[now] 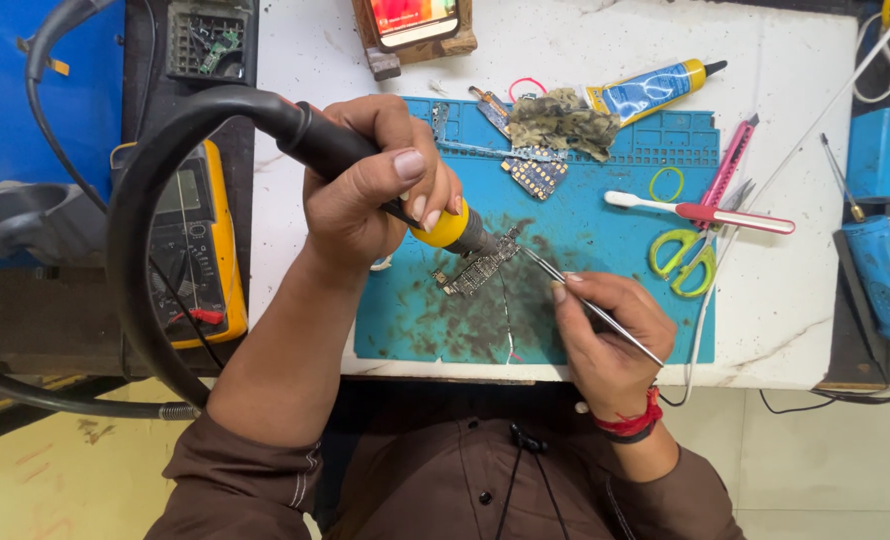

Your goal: The person cleans a small circuit board with a toothbrush, then uses a hot air gun and tweezers to heat and adjust components. They dip the tweezers into a small container and continue applying heat to the board while manipulating parts.

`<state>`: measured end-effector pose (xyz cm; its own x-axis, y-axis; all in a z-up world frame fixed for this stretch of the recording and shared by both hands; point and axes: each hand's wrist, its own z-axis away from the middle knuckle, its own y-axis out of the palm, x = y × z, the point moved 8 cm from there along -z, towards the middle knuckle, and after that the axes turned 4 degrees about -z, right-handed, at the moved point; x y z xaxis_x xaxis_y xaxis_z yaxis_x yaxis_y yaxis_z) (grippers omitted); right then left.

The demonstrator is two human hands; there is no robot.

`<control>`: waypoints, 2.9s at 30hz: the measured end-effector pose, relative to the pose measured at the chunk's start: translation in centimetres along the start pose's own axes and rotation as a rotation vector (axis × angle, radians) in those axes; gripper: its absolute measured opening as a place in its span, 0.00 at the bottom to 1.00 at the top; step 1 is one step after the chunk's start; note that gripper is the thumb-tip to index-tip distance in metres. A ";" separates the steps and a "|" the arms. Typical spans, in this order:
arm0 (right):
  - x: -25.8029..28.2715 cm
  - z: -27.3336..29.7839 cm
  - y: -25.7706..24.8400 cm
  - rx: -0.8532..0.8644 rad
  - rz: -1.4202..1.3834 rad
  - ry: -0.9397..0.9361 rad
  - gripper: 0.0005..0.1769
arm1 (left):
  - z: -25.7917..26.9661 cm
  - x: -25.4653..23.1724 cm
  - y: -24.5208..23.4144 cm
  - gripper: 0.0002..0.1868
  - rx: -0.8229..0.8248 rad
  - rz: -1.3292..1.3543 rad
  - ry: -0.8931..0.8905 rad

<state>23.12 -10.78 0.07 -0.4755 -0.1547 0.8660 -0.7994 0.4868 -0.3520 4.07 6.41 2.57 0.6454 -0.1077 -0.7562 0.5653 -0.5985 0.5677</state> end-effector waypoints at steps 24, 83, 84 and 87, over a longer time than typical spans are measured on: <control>-1.8 0.4 -1.1 -0.060 0.017 0.063 0.08 | 19.5 -12.0 -4.8 0.16 -0.635 -0.144 0.801; -1.7 0.9 -0.7 -0.023 -0.254 0.092 0.12 | 7.7 0.3 1.7 0.39 -0.335 -1.710 -0.014; -1.3 0.9 -0.6 -0.011 -0.230 0.061 0.12 | 8.1 0.7 2.5 0.39 -0.316 -1.704 0.011; -0.9 1.2 -0.4 0.008 -0.178 0.043 0.12 | 8.7 1.5 3.6 0.39 -0.280 -1.711 0.087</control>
<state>23.44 -11.84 -1.00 -0.3108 -0.2010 0.9290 -0.8723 0.4485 -0.1948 2.59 -2.83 0.67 -0.7110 0.4940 -0.5004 0.6416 0.1648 -0.7491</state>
